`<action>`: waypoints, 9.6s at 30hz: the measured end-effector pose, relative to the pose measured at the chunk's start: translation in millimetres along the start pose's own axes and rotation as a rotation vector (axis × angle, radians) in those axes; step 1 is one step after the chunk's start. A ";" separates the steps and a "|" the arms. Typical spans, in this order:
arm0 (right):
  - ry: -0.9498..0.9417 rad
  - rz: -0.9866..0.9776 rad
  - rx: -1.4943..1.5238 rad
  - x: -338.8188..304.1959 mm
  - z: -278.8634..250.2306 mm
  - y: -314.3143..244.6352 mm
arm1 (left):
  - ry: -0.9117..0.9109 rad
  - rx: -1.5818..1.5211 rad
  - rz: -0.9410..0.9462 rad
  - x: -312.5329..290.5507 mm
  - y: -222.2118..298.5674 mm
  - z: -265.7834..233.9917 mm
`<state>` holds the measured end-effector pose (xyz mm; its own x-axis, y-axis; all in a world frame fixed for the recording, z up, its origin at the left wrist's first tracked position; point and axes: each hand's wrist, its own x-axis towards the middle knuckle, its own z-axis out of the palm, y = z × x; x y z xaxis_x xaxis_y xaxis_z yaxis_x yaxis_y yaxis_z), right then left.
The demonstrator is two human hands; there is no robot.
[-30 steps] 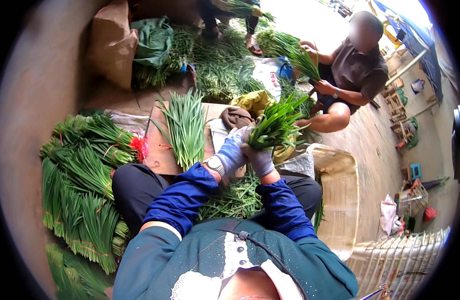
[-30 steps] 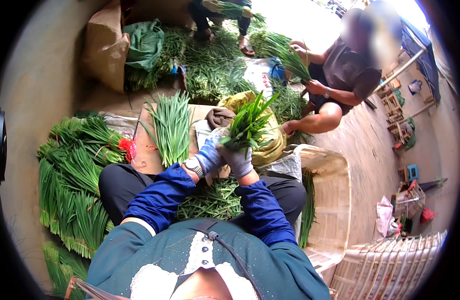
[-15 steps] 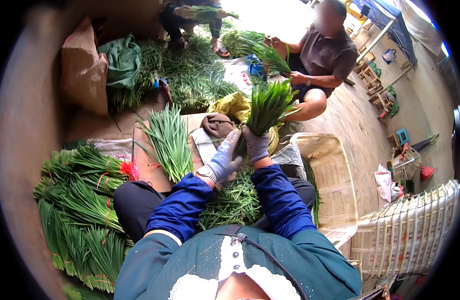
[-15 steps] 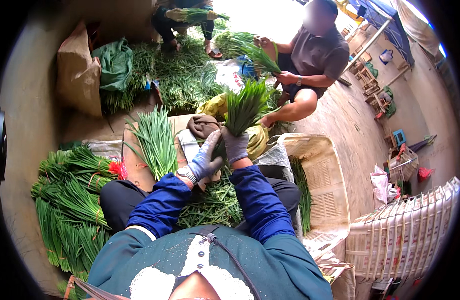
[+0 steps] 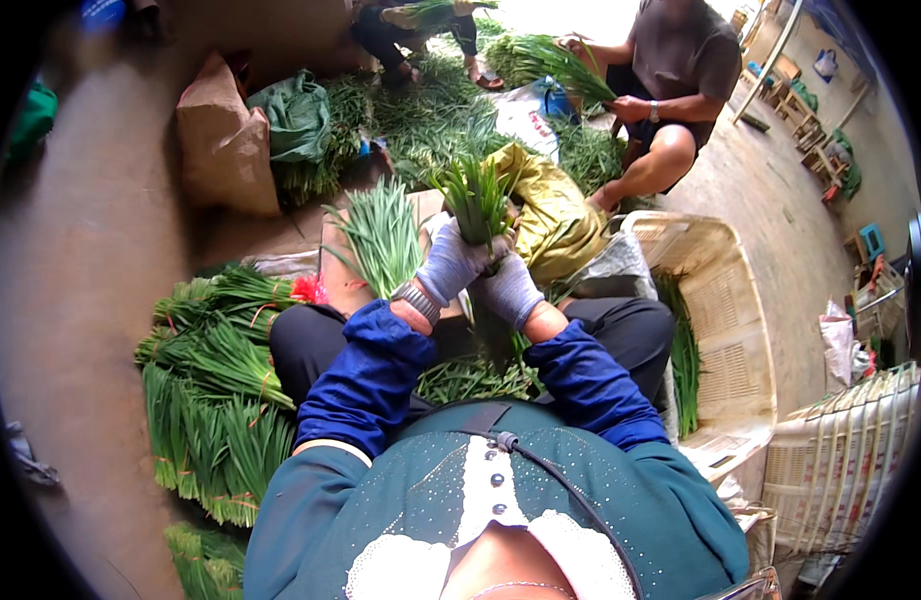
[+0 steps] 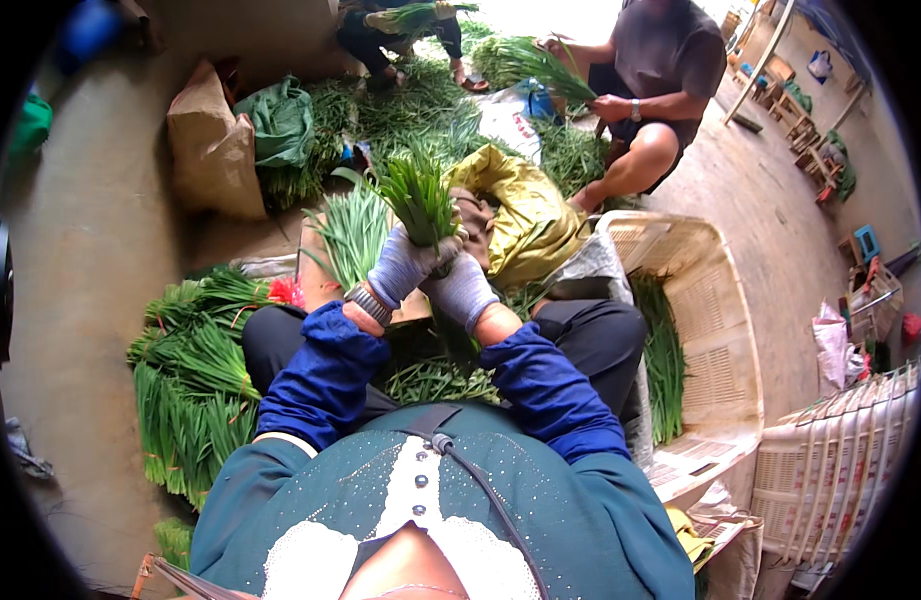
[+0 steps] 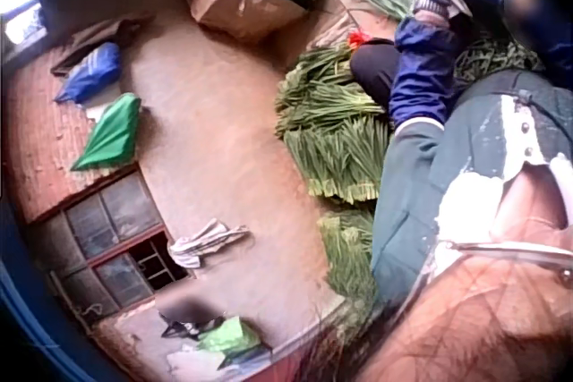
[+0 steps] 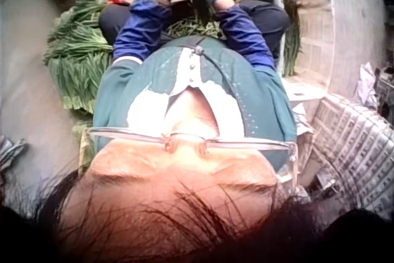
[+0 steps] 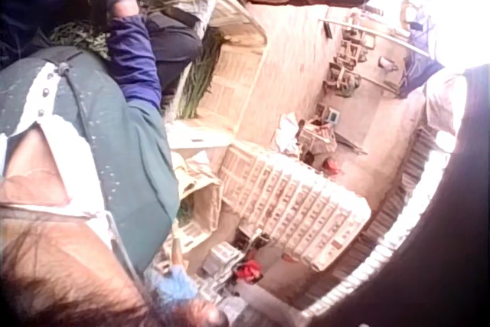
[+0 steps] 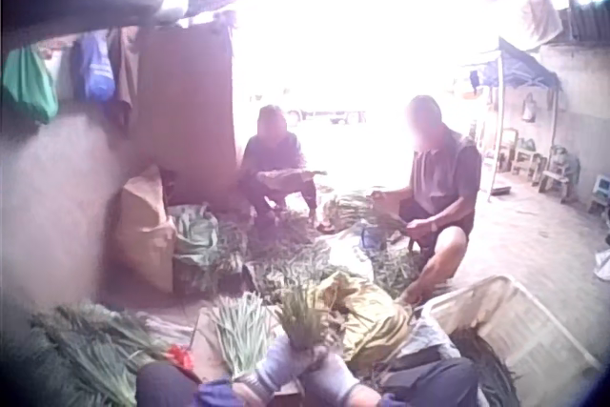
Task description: The person gathers stalks of green leaves, aligns them into a bunch, and secures the bundle with a red tie while using a knife on a wooden block to trim the stems.
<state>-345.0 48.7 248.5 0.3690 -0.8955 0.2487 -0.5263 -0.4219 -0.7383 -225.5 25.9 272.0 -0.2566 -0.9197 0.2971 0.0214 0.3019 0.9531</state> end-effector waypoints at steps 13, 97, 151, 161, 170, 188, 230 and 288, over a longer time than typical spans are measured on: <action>-0.124 -0.074 0.162 -39.0 -1.6 -5.1 | 0.264 -0.699 -0.093 -53.4 20.4 -26.9; -0.043 0.645 1.124 -46.7 4.2 76.0 | 0.115 -0.765 0.239 -89.2 16.7 -148.9; 0.243 0.643 0.861 -44.8 -50.1 82.9 | 0.097 -0.877 0.270 -90.0 -4.2 -168.9; -0.354 0.342 0.176 -65.0 -31.5 92.2 | 0.203 -0.888 0.311 -96.4 -5.4 -189.3; 0.114 0.396 1.098 -31.2 -10.2 69.3 | 0.309 -0.848 0.242 -90.4 -8.8 -170.2; 0.117 0.199 0.774 -26.5 -3.3 54.2 | 0.545 -0.999 0.175 -90.8 -22.2 -193.2; -0.189 0.582 1.577 -38.9 -27.1 32.1 | 0.448 -1.019 0.225 -90.7 -36.9 -202.4; -0.837 0.333 -0.298 -71.4 -10.4 131.0 | 0.343 -1.031 0.426 -95.7 1.7 -216.4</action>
<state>-448.3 55.9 140.5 0.5334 -0.6328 -0.5613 -0.8346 -0.2855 -0.4711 8.2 60.2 257.7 0.2315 -0.8605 0.4538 0.8583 0.4003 0.3212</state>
